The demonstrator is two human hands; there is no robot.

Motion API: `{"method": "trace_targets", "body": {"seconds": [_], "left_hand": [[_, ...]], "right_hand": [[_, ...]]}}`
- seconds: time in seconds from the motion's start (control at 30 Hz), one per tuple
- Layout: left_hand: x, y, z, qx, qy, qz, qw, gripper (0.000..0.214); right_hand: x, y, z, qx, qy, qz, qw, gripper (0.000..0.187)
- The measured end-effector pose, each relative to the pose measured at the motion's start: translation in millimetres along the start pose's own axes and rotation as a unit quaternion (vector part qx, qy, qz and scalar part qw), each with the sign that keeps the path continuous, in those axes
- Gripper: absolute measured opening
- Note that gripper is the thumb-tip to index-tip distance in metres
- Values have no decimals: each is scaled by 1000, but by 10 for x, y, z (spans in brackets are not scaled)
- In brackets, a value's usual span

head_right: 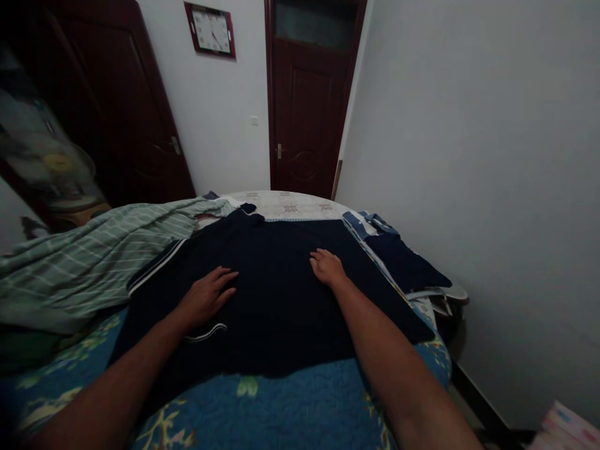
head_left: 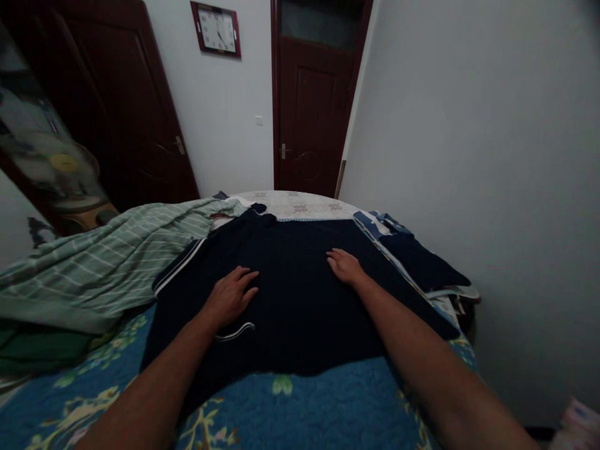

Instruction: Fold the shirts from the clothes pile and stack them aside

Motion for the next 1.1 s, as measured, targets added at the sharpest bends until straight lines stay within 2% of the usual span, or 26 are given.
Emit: {"method": "trace_targets", "body": {"seconds": [0.1, 0.33, 0.57, 0.7, 0.83, 1.1], "left_hand": [[97, 56, -59, -5, 6, 41, 999, 58], [80, 60, -88, -37, 4, 71, 997, 66], [107, 128, -96, -60, -18, 88, 994, 71], [108, 129, -103, -67, -16, 86, 994, 73], [95, 116, -111, -69, -15, 76, 995, 73], [83, 88, -108, -73, -12, 79, 994, 72]], "right_hand": [[83, -195, 204, 40, 7, -4, 999, 55], [144, -454, 621, 108, 26, -18, 994, 69], [167, -668, 1020, 168, 37, -23, 985, 71], [162, -759, 1208, 190, 12, -31, 981, 69], [93, -774, 1303, 202, -43, -48, 977, 64], [-48, -675, 1236, 173, -87, -81, 978, 47]]}}
Point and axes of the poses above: each hand's wrist, its own z-axis towards the middle knuckle, its own x-axis out of the palm, y = z × x, the point moved 7 cm from there along z, towards the middle knuckle, and after that the axes turned 10 degrees about -z, right-handed, at the moved point
